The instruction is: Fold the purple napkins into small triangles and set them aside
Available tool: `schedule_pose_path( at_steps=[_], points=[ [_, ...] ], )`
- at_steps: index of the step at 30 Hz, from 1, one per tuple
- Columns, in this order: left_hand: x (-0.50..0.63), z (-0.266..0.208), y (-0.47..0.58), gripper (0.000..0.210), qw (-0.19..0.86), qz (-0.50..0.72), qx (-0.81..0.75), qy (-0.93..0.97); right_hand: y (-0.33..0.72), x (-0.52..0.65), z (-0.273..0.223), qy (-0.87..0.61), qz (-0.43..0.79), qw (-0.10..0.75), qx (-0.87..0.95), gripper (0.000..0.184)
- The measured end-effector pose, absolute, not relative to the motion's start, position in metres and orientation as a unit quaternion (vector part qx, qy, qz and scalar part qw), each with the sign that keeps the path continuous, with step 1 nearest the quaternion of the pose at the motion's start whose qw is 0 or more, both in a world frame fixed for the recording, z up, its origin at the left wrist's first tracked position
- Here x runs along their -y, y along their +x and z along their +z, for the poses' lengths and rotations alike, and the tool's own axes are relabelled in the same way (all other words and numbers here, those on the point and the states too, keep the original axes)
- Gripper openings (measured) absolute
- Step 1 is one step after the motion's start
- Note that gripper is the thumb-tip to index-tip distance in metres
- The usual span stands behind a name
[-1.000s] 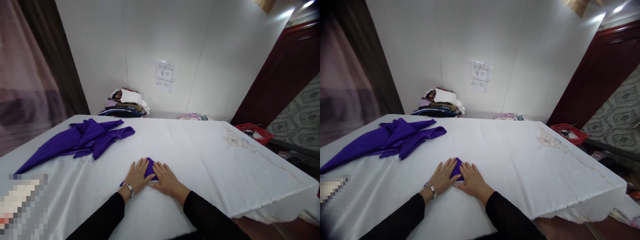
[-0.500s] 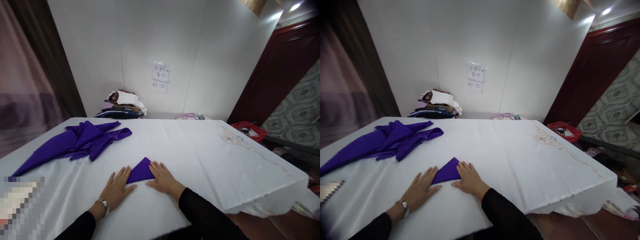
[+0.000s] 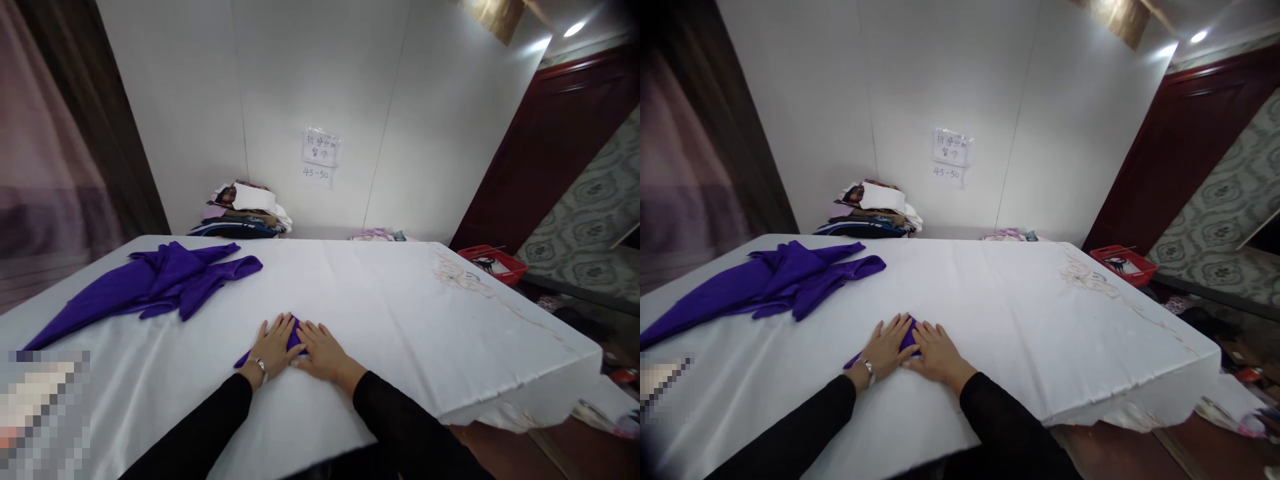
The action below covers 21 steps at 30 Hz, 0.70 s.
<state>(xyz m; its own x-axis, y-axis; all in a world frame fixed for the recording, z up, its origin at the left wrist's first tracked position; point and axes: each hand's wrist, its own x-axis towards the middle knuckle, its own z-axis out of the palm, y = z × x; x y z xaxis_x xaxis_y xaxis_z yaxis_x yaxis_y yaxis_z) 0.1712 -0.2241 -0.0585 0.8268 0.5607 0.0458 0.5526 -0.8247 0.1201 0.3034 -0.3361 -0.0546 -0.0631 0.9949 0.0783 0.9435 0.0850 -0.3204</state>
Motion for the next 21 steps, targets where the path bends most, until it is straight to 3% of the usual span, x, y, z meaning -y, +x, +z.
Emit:
schedule_pose_path(
  at_steps=[16, 21],
  points=[
    [0.217, -0.06, 0.07, 0.076, 0.085, 0.006, -0.361, 0.929, 0.308, 0.337, -0.065, -0.67, 0.073, 0.096, 0.733, 0.075],
    [0.218, -0.044, 0.086, 0.074, 0.115, 0.035, -0.422, 0.898, 0.309, 0.336, -0.068, -0.671, 0.064, 0.091, 0.734, 0.075]
  ],
)
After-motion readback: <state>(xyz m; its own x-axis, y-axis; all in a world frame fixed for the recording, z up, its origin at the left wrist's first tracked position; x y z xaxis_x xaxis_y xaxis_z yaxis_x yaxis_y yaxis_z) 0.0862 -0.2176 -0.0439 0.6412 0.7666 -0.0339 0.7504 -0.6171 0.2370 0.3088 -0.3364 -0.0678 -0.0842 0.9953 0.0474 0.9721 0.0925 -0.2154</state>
